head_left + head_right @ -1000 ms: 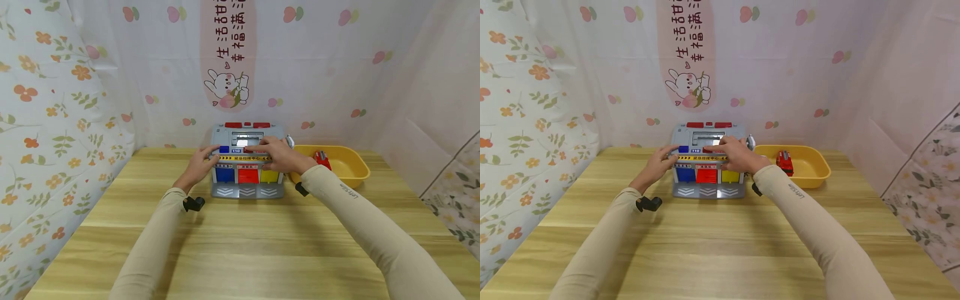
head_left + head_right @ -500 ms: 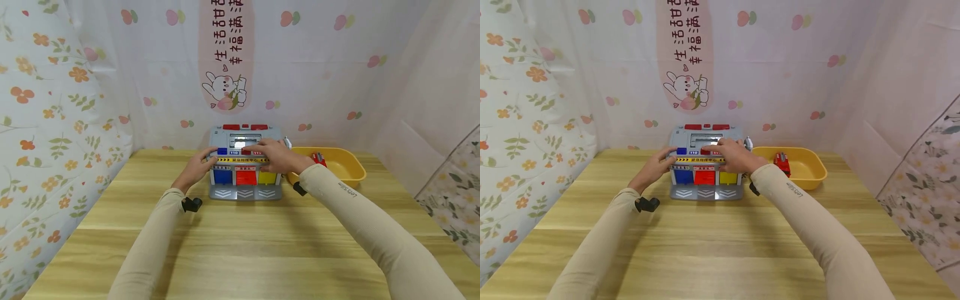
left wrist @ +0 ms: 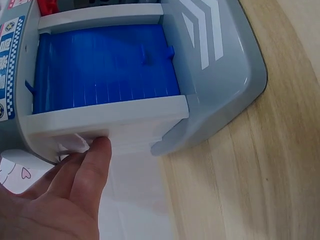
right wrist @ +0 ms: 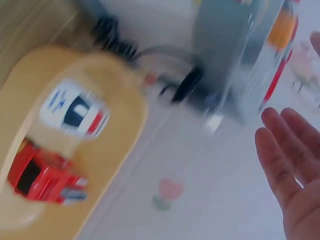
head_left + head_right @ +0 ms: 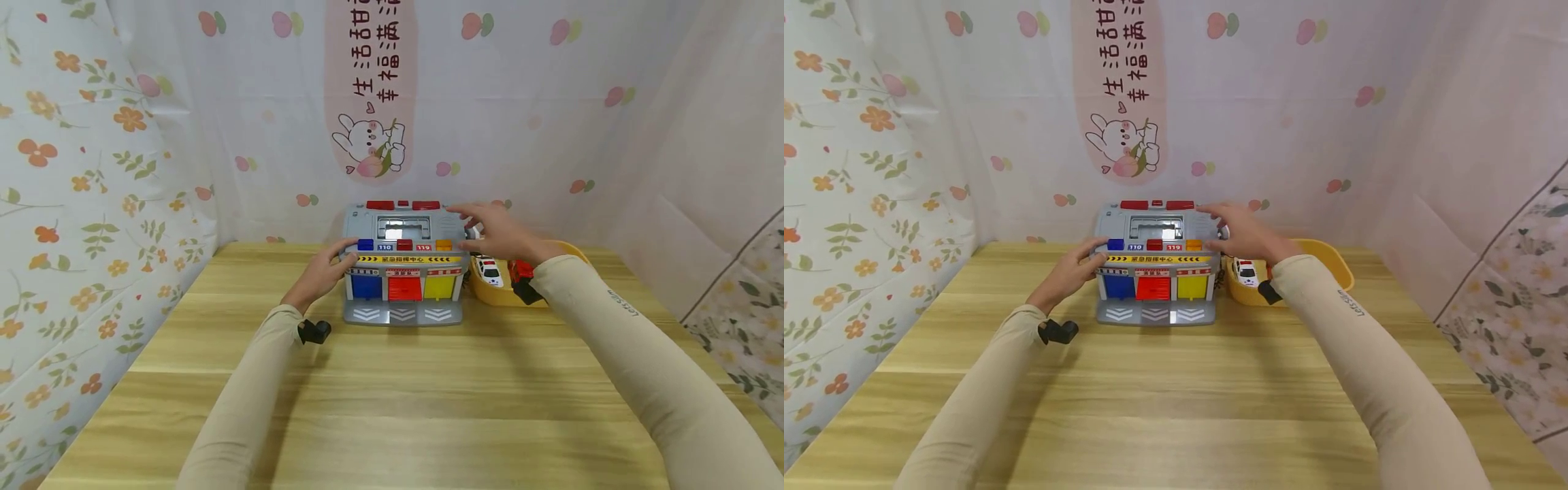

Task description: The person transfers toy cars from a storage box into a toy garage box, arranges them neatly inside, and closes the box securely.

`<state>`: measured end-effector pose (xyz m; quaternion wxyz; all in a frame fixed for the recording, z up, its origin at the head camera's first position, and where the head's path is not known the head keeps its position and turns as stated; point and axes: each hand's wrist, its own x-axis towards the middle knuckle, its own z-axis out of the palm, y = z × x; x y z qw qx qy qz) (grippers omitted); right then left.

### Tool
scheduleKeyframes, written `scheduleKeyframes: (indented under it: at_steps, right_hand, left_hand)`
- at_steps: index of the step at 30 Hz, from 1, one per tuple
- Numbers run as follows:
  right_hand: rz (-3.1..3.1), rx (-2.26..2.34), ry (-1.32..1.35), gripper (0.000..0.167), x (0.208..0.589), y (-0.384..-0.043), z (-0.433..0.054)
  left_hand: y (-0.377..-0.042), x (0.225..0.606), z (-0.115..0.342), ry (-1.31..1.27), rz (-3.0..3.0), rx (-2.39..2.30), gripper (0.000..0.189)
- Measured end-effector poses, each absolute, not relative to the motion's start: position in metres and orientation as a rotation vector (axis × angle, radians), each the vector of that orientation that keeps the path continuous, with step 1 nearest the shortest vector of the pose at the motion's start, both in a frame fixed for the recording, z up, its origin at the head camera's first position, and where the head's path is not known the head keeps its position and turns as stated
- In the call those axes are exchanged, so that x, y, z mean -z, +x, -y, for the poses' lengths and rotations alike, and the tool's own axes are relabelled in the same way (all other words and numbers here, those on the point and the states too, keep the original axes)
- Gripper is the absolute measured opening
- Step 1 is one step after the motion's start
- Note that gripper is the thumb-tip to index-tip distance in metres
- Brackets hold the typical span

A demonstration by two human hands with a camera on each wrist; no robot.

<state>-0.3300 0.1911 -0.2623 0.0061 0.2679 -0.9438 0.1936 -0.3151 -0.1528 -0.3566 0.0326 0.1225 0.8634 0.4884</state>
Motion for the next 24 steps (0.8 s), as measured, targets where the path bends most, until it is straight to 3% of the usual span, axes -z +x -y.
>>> scheduleKeyframes:
  at_steps: [8, 24]
  right_hand:
    - [3.001, -0.493, 0.691, 0.055, 0.274, -0.34, -0.235]
    - [3.168, -0.242, 0.402, 0.045, 0.336, -0.344, -0.289]
  left_hand:
    - [-0.315, 0.355, 0.155, 0.382, -2.639, -1.505, 0.053]
    - [-0.316, 0.358, 0.153, 0.369, -2.641, -1.53, 0.053]
